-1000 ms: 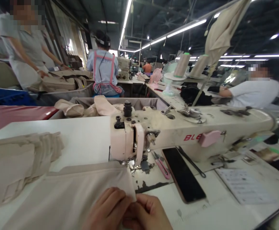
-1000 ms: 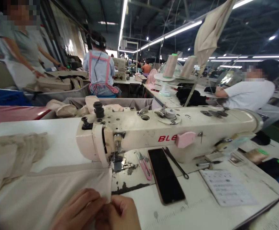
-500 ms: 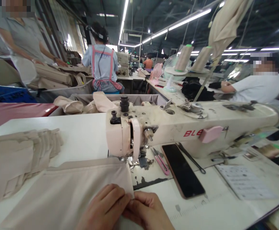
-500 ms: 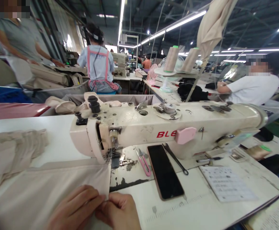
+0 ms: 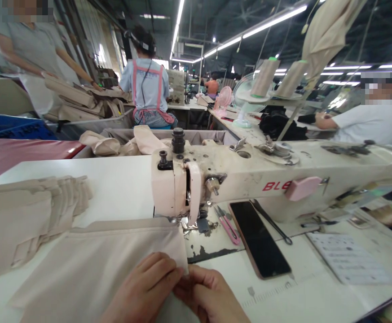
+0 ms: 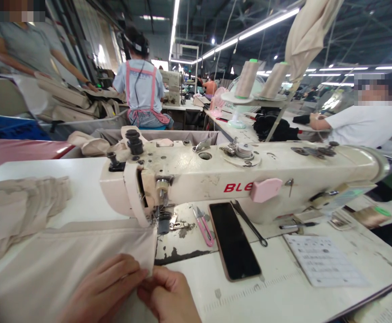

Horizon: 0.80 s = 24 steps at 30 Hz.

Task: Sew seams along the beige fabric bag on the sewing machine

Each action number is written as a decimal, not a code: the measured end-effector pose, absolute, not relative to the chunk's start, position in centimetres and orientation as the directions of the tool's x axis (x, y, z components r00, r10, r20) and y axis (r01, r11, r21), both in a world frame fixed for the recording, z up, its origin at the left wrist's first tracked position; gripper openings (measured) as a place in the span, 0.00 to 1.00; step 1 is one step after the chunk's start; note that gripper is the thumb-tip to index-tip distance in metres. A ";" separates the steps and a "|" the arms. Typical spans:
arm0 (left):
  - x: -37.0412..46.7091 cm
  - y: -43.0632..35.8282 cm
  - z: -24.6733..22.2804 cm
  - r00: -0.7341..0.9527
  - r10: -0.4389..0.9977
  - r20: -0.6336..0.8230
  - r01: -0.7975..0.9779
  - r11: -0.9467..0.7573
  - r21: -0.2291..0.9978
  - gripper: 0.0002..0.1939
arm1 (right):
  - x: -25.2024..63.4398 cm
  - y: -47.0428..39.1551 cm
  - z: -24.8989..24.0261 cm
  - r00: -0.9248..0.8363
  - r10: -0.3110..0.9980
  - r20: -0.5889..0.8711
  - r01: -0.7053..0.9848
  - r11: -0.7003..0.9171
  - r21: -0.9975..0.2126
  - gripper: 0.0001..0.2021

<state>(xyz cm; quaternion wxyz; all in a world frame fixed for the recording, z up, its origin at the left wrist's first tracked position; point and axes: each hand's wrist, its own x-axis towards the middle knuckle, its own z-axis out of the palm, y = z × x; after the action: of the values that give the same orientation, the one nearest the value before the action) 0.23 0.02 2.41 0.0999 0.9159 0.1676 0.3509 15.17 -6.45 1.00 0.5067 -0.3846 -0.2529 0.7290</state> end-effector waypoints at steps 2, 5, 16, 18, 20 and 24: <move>0.2 0.1 2.3 0.694 0.355 0.626 0.242 -0.934 0.262 0.18 | 15.7 -6.9 0.7 -0.123 0.949 -0.292 -0.362 -0.317 -0.877 0.12; -0.1 -0.2 2.1 0.690 0.345 0.636 0.238 -0.938 0.251 0.16 | 17.0 -7.2 0.6 0.121 0.991 0.056 0.138 0.039 -0.990 0.14; -1.3 3.6 1.7 0.737 0.601 0.309 0.481 -0.788 0.385 0.12 | 19.6 -3.2 1.5 -0.530 0.654 0.539 0.531 0.752 -0.390 0.17; -1.5 4.5 1.5 0.750 0.605 0.266 0.497 -0.781 0.378 0.16 | 19.5 -3.2 1.2 -0.548 0.638 0.541 0.531 0.765 -0.365 0.18; -1.4 5.2 1.3 0.748 0.606 0.270 0.494 -0.781 0.383 0.15 | 19.5 -3.1 1.1 -0.550 0.627 0.553 0.534 0.772 -0.345 0.19; -1.0 6.4 1.3 0.748 0.591 0.302 0.488 -0.798 0.354 0.13 | 19.4 -2.2 1.1 -0.512 0.651 0.560 0.560 0.748 -0.358 0.18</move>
<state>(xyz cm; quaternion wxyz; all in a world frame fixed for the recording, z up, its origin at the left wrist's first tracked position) -0.96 6.42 1.27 0.1272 0.9261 0.2913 0.2030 19.38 -2.17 1.05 0.3493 -0.3492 -0.8670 0.0658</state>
